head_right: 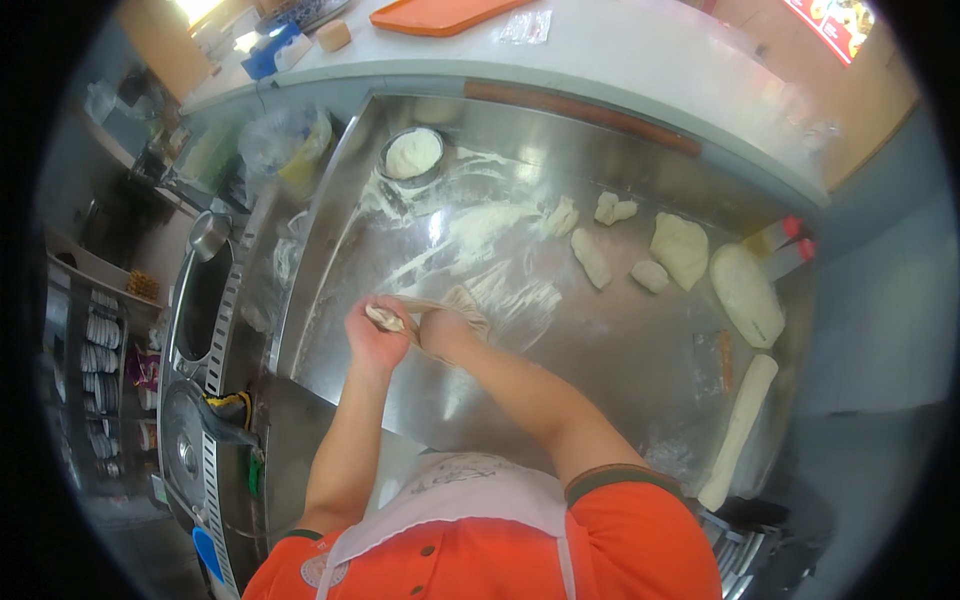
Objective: The person rolls a piece of dough into a long rope on a stainless steel counter, then repeatedly stretches and folds it to create thin noodles. The person then drops the noodles into a pot of boiling water.
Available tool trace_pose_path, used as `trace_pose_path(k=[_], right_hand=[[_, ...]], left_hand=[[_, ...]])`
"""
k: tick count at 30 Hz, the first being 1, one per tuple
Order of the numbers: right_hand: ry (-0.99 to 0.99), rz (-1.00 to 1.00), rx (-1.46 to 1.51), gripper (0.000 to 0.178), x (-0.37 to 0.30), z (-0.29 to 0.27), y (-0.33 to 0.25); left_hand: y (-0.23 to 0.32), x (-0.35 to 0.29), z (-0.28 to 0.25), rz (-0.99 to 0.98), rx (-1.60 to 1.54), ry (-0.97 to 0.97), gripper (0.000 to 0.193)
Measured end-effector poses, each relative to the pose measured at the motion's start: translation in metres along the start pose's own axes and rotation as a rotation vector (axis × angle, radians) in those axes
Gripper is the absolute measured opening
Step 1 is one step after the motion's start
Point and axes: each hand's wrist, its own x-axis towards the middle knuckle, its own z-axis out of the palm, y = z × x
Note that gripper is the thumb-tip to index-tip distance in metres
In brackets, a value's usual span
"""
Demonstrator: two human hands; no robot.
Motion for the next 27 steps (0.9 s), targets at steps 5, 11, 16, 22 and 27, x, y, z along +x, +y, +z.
trace_pose_path(k=[5,11,16,22,27], right_hand=[[-0.213,0.267,0.119,0.033,0.001,-0.025,-0.005],[0.190,0.002,0.208,0.056,-0.012,-0.092,-0.096],[0.262,-0.176,0.352,0.053,-0.005,-0.145,-0.180],[0.242,-0.033,0.999,0.044,-0.018,-0.101,-0.169],[0.381,0.506,1.544,0.045,-0.060,-0.043,-0.078]], left_hand=[[0.073,-0.021,0.057,0.176,0.110,-0.138,0.026],[0.190,-0.172,0.134,0.200,0.120,-0.719,0.031],[0.209,-0.281,0.166,0.230,0.243,-1.062,0.033],[0.183,-0.278,0.124,0.179,0.224,-0.908,0.034],[0.142,-0.208,0.093,-0.121,0.147,-0.563,0.029]])
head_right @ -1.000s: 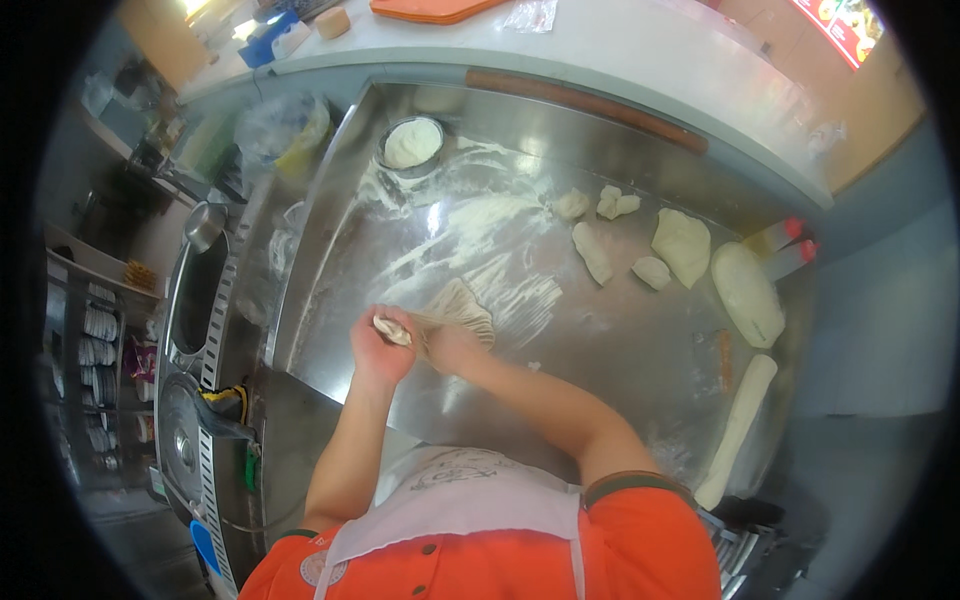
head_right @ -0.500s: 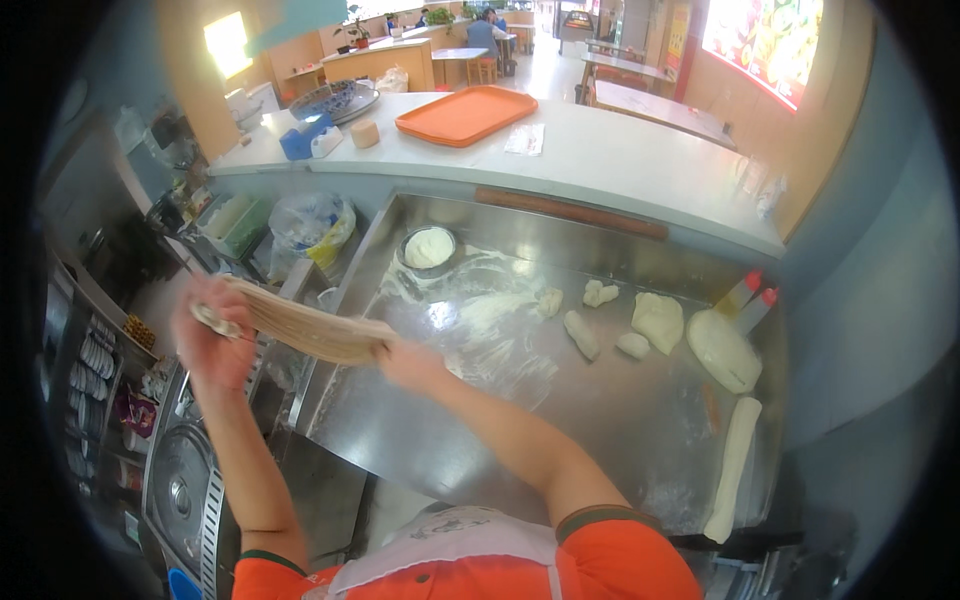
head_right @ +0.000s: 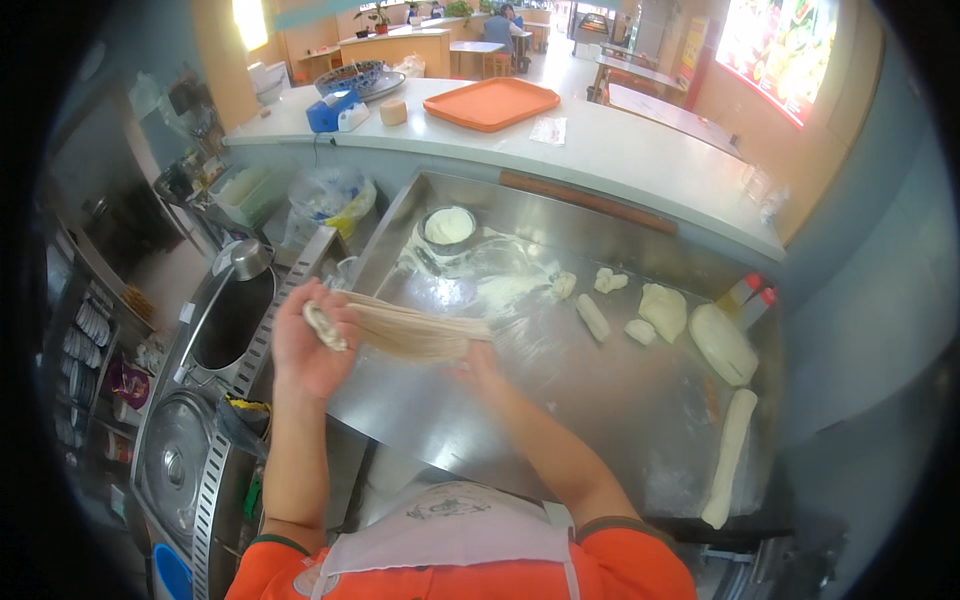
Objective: The person rolls a piece of dough into a long rope on a stainless steel counter, then repeatedly stretches and folds it to create thin noodles. The person then drops the noodles into a pot of boiling water.
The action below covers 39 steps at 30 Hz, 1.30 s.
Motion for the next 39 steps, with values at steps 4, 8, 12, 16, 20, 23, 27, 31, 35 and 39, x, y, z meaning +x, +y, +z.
trace_pose_path(k=[4,8,12,16,20,23,27,31,35,39], right_hand=[[0.352,-0.268,-0.159,0.048,0.004,-0.108,0.032],[0.753,-0.754,-0.688,0.052,-0.021,-0.189,0.062],[0.670,-0.757,-0.998,0.061,-0.073,-0.215,0.103],[0.431,-0.579,-1.178,0.062,-0.104,-0.211,0.131],[0.189,-0.597,-1.382,0.055,-0.084,-0.196,0.126],[0.082,-0.628,-1.530,0.054,-0.047,-0.179,0.106],[-0.039,-0.540,-1.907,0.054,-0.004,-0.159,0.079],[-0.076,-0.463,-1.865,0.051,0.019,-0.140,0.057],[-0.202,-0.294,-1.729,0.054,0.040,-0.067,0.025],[-0.319,-0.429,-1.550,0.056,0.060,0.049,-0.006]], left_hand=[[-0.039,0.033,-0.048,-0.154,-0.023,0.128,0.026],[-0.087,0.048,-0.139,-0.354,-0.074,0.175,0.028],[-0.146,0.033,-0.241,-0.505,-0.112,0.723,0.027],[-0.175,-0.004,-0.293,-0.524,-0.009,0.836,0.028],[-0.176,-0.021,-0.293,-0.489,0.124,0.817,0.029],[-0.176,-0.019,-0.277,-0.449,0.190,0.810,0.030],[-0.168,-0.020,-0.234,-0.369,0.261,0.788,0.030],[-0.107,-0.022,-0.156,0.047,0.333,0.549,0.028],[-0.010,-0.017,-0.049,0.351,0.350,0.412,0.033],[0.042,-0.043,0.059,0.526,0.583,-0.098,0.038]])
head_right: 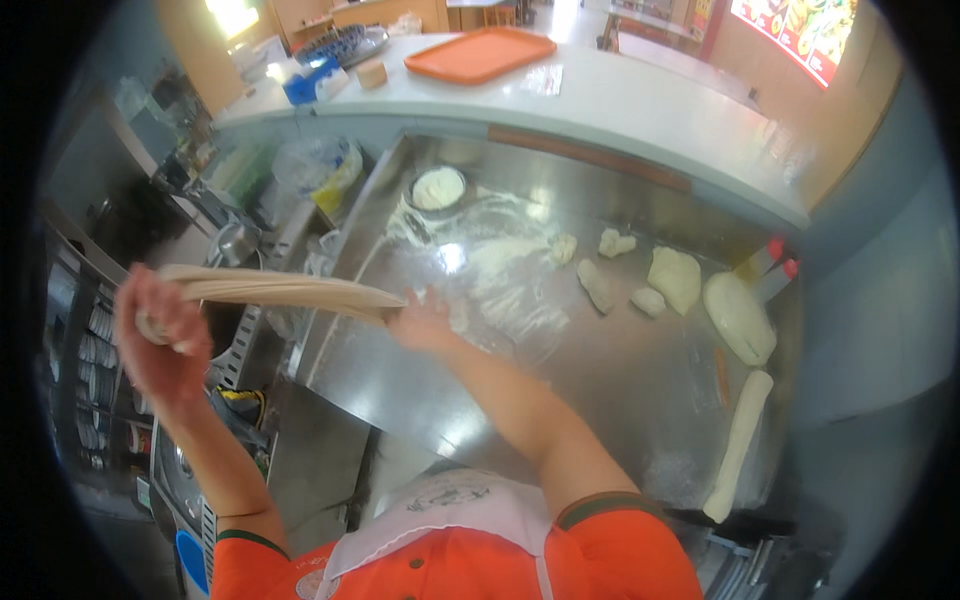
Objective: The person rolls a piece of dough into a long rope on a stainless steel counter, then repeatedly stretches and folds it to create thin noodles. The person then drops the noodles into a pot of boiling water.
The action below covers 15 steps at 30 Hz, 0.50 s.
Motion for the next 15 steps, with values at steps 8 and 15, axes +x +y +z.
trace_pose_path(k=[8,15], right_hand=[[0.052,0.258,-0.080,0.048,-0.048,-0.017,0.099],[0.592,0.169,-0.006,0.049,-0.062,-0.138,0.134]], left_hand=[[0.111,-0.058,-0.067,0.052,-0.277,-0.315,0.037],[0.215,-0.035,-0.113,-0.039,-0.371,-0.315,0.029]])
